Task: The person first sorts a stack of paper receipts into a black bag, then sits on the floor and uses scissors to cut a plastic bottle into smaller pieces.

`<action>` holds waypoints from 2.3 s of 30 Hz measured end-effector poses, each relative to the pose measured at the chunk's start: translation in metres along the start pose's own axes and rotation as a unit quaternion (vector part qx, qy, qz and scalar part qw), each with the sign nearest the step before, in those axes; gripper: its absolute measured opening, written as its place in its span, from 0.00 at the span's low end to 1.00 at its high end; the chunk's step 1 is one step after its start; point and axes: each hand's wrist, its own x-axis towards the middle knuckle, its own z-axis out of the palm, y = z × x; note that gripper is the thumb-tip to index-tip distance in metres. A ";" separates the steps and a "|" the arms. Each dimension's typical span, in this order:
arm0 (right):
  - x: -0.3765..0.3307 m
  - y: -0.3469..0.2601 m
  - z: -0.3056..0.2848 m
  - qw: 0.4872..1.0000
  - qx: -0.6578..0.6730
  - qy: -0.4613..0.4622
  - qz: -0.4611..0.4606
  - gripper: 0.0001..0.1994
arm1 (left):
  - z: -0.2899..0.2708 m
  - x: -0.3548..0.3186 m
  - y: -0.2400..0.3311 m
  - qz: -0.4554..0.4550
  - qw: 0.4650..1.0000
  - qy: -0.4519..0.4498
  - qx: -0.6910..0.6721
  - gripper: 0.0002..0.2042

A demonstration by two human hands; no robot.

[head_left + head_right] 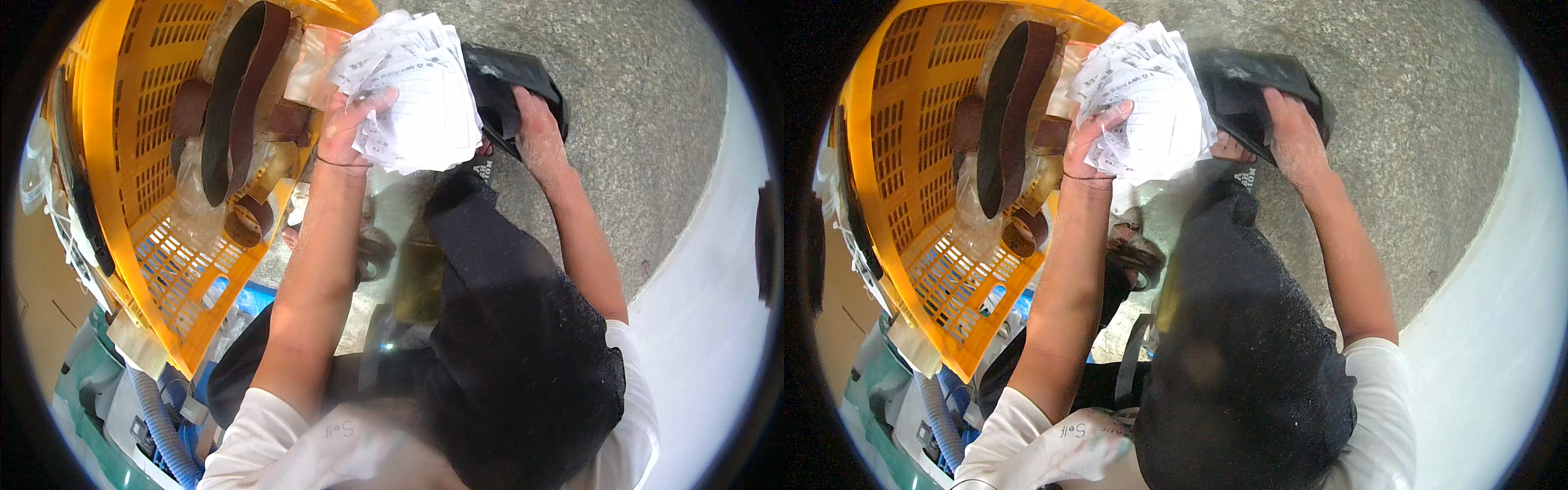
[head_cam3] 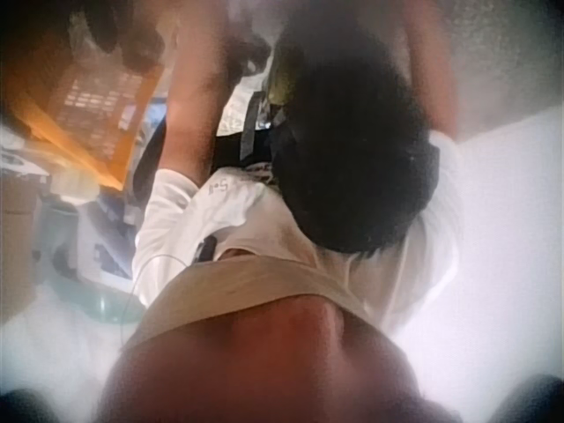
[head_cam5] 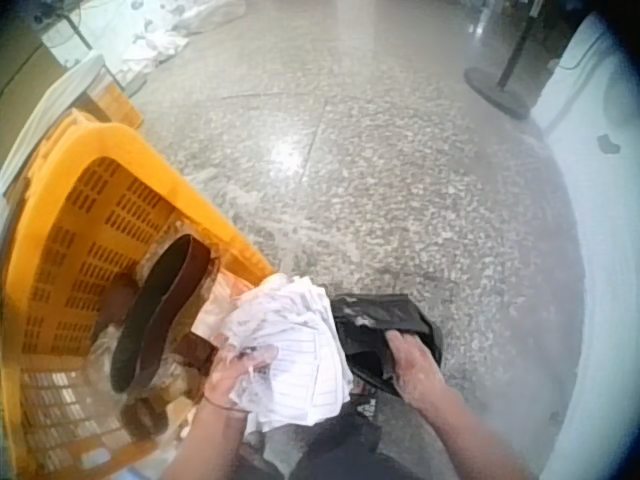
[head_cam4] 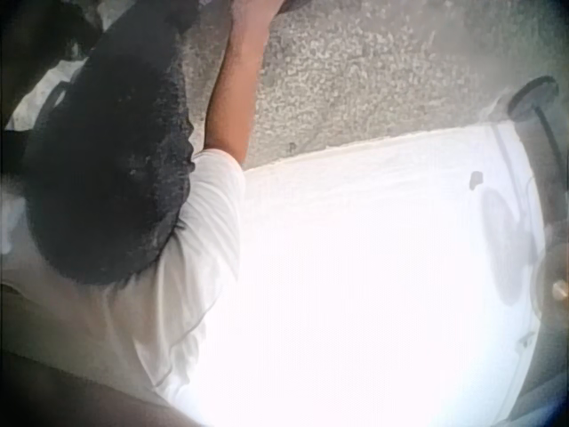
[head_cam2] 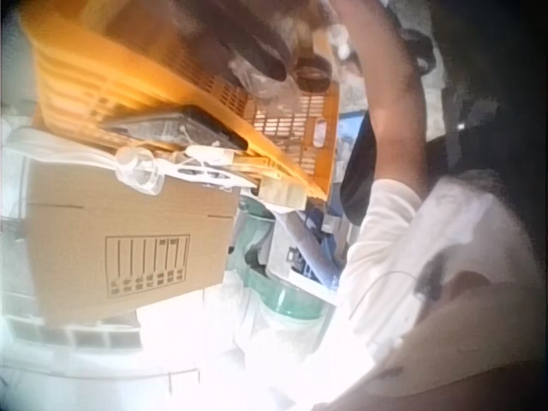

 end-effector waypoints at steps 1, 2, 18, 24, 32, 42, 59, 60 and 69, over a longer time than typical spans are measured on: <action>0.002 0.002 0.000 0.999 0.027 0.016 -0.028 0.18 | 0.001 0.000 0.001 -0.011 1.000 -0.001 0.003 0.31; 0.003 0.002 0.000 0.996 0.053 0.033 -0.056 0.18 | 0.001 0.001 0.003 -0.020 1.000 -0.006 0.004 0.31; 0.066 -0.011 0.037 0.985 -0.134 -0.111 -0.009 0.15 | -0.022 -0.001 0.016 -0.019 0.997 0.003 0.073 0.27; 0.036 -0.050 0.010 0.871 0.430 -0.153 0.183 0.22 | -0.024 -0.007 0.000 -0.028 0.997 0.004 0.066 0.28; 0.034 -0.081 0.010 0.720 0.645 -0.150 0.207 0.21 | -0.020 -0.008 -0.026 -0.013 0.988 -0.015 0.155 0.26; 0.023 -0.067 0.008 0.826 0.520 0.005 0.220 0.13 | -0.012 -0.004 -0.031 -0.040 0.985 -0.048 0.159 0.25; 0.072 -0.021 -0.057 0.957 0.052 -0.284 -0.038 0.17 | -0.011 0.029 -0.028 0.080 0.958 0.035 0.274 0.16; 0.079 -0.027 -0.043 0.959 0.050 -0.276 -0.045 0.17 | -0.011 0.029 -0.028 0.086 0.960 0.026 0.266 0.16; 0.127 0.009 0.022 0.931 0.140 -0.335 0.033 0.22 | -0.008 0.022 -0.037 0.045 0.971 0.041 0.232 0.18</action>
